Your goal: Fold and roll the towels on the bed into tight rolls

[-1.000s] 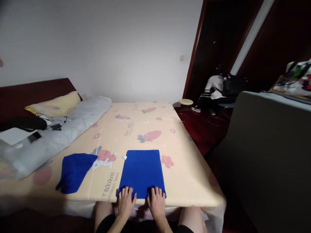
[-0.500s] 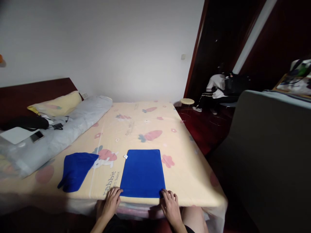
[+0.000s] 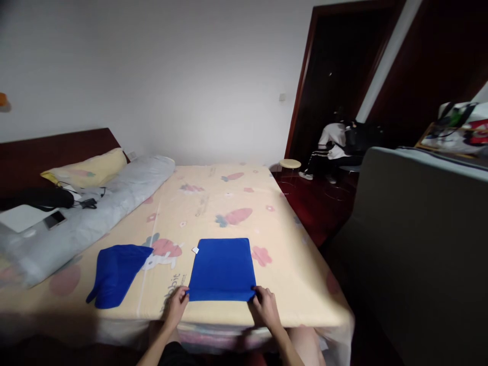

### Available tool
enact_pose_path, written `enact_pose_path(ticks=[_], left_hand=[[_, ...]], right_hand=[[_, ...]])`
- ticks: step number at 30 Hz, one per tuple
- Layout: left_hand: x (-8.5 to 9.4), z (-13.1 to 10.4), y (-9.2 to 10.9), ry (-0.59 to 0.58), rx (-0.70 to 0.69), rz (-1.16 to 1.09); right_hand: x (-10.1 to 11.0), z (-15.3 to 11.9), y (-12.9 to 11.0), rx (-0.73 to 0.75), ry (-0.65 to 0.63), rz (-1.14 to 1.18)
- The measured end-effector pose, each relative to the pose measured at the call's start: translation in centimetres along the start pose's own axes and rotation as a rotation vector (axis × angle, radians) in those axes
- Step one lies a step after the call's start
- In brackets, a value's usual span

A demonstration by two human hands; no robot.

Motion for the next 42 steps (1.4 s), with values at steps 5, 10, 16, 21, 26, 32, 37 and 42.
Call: enact_pose_path(ticks=[5,10,16,21,26,32,37,42], left_hand=[[0.8,0.2,1.7,0.103,0.09,0.123],[0.0,-0.7,5.6,0.012,-0.019,0.388],[0.1,-1.5,8.1,0.063,0.004,0.451],[-3.6,-1.8,9.8,0.016,-0.053,0.42],[-7.5,-2.5,11.6,-0.038,-0.095,0.375],[-5.5,-2.4,9.7,0.047,-0.091,0.387],[-2.0,-2.7,5.7,0.119,-0.196,0.338],[-0.8,-4.0,3.5,0.129,-0.287,0.285]], right_hand=[[0.4,1.1,-0.6,-0.033,0.05,-0.168],[-0.6,0.6,-3.3,0.0,0.066,-0.291],[-1.3,1.5,-5.6,-0.069,0.093,-0.411],[-3.4,4.0,-8.9,-0.003,0.068,-0.441],[-5.2,4.7,-12.0,0.073,0.046,-0.412],[-2.9,2.4,-9.7,0.048,0.056,-0.426],[-0.2,0.0,-5.5,0.073,0.108,-0.432],[-0.2,-1.2,-4.1,0.191,0.056,-0.33]])
Point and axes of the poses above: each hand's wrist, its own z-axis towards the middle knuckle, its own x-axis out of the back of the hand, y = z × x, the point moved 10 cm from there along z, towards the middle knuckle, and after that the axes turned 14 degrees about x, right-handed, at the moved point
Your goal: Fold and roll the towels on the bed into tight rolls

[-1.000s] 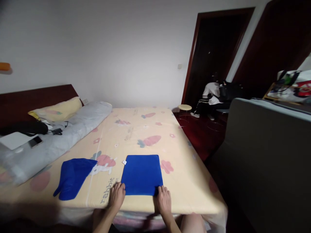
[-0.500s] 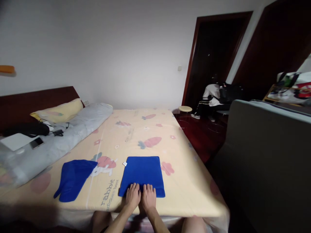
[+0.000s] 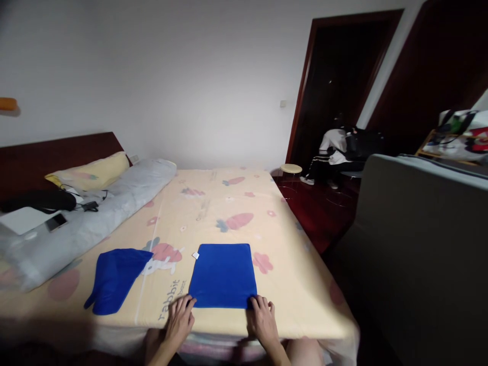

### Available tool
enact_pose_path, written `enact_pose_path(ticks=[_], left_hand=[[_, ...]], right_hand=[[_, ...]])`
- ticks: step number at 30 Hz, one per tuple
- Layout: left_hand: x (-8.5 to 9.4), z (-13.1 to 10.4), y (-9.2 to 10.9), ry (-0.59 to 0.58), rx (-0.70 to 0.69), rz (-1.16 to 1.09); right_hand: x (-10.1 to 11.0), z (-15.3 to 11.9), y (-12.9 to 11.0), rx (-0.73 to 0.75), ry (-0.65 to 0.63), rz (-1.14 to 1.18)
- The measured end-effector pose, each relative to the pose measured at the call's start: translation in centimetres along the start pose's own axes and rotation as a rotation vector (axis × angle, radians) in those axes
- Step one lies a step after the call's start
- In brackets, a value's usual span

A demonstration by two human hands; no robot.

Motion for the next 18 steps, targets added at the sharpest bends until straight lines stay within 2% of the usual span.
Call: enact_pose_path(ticks=[3,6,10,14,16,18], left_hand=[[0.0,0.4,0.1,-0.019,-0.001,0.026],[0.0,1.6,0.6,-0.089,-0.006,0.039],[1.2,3.0,1.1,-0.17,-0.024,-0.007],[3.2,2.9,1.2,-0.171,-0.05,-0.115],[3.3,2.5,0.7,-0.211,-0.026,-0.149],[2.5,2.1,-0.2,-0.283,0.037,-0.192]], right_hand=[[0.3,0.1,0.2,0.02,0.017,-0.01],[0.4,1.0,0.4,0.03,0.017,0.024],[0.7,1.9,0.7,0.029,-0.007,0.073],[1.4,1.8,0.7,0.046,-0.03,0.11],[1.5,1.3,0.7,0.053,-0.052,0.141],[1.1,0.7,0.9,0.025,-0.082,0.178]])
Point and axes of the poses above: each hand's wrist, its own z-axis towards the middle knuckle, its own x-axis out of the back of the hand, y = z × x, the point moved 10 cm from there along z, towards the middle knuckle, and after that the axes turned 14 degrees about x, right-handed, at the moved point
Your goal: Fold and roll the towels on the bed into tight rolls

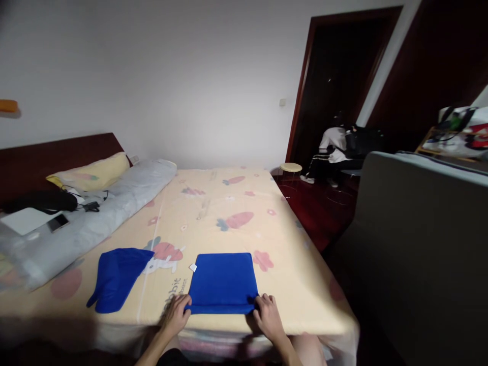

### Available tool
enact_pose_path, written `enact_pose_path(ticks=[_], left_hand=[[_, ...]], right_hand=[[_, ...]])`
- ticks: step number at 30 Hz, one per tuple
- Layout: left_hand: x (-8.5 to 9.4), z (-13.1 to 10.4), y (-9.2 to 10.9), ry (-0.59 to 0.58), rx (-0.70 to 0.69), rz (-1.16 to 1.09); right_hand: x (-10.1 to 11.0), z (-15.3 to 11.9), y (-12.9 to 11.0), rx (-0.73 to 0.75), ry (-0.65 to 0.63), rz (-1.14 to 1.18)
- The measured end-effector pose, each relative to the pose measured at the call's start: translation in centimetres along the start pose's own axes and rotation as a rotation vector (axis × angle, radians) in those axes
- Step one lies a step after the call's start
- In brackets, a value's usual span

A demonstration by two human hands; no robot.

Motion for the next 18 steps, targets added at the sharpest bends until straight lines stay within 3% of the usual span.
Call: enact_pose_path(ticks=[4,8,11,18], left_hand=[[-1.3,0.1,-1.6,-0.042,0.114,-0.055],[-0.6,0.0,-1.3,0.18,0.188,0.148],[-0.7,-0.6,0.9,0.3,0.198,0.233],[-6.9,-1.2,9.2,0.162,-0.012,0.073]], right_hand=[[-0.5,-0.8,0.6,-0.056,0.027,-0.04],[-0.2,-0.8,0.3,-0.11,0.133,-0.207],[-0.5,-0.2,-1.7,-0.08,0.185,-0.272],[-3.0,2.8,-7.9,-0.007,0.166,-0.174]])
Point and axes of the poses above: each hand's wrist, its own z-axis towards the middle knuckle, its own x-axis out of the back of the hand, y = z × x, the point moved 10 cm from there along z, towards the middle knuckle, and after that the axes turned 14 degrees about x, right-handed, at the moved point
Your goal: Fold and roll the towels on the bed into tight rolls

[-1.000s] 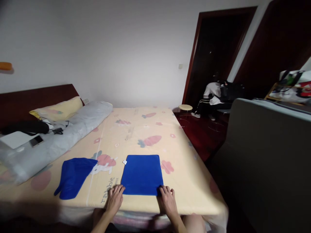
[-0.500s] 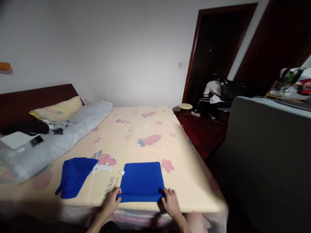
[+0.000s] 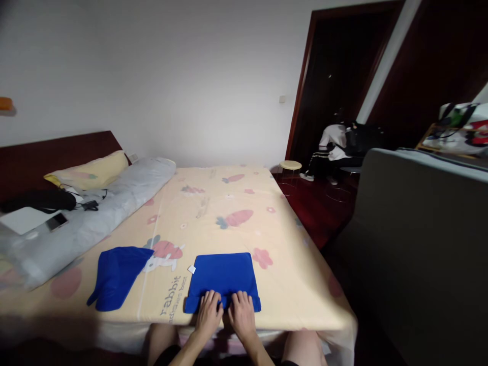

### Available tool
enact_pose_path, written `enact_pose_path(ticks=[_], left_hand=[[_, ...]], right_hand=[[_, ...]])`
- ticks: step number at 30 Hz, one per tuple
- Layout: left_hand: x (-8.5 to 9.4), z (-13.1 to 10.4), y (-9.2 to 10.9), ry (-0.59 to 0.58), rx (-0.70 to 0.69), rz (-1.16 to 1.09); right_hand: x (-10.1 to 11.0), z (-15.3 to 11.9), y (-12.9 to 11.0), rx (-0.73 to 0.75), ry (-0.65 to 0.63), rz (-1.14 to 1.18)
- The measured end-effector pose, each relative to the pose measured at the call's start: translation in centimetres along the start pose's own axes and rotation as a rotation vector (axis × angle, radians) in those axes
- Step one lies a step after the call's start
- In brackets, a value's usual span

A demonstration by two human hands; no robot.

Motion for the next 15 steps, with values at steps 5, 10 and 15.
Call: enact_pose_path(ticks=[5,10,15], left_hand=[[-0.8,0.3,-0.6,-0.02,0.002,0.02],[2.3,0.4,-7.3,-0.018,0.064,0.089],[2.8,-0.4,-10.8,-0.067,-0.01,0.129]], right_hand=[[-0.4,0.2,-0.1,0.002,-0.023,0.055],[1.3,-3.0,5.8,-0.023,-0.027,0.044],[1.4,-5.1,8.2,0.017,-0.116,0.091]])
Point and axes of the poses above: each hand's wrist, its own z-axis towards the middle knuckle, its own x-axis out of the back of the hand, y = z × x, the point moved 10 cm from there along z, towards the middle knuckle, and after that the axes turned 14 degrees about x, right-handed, at the moved point
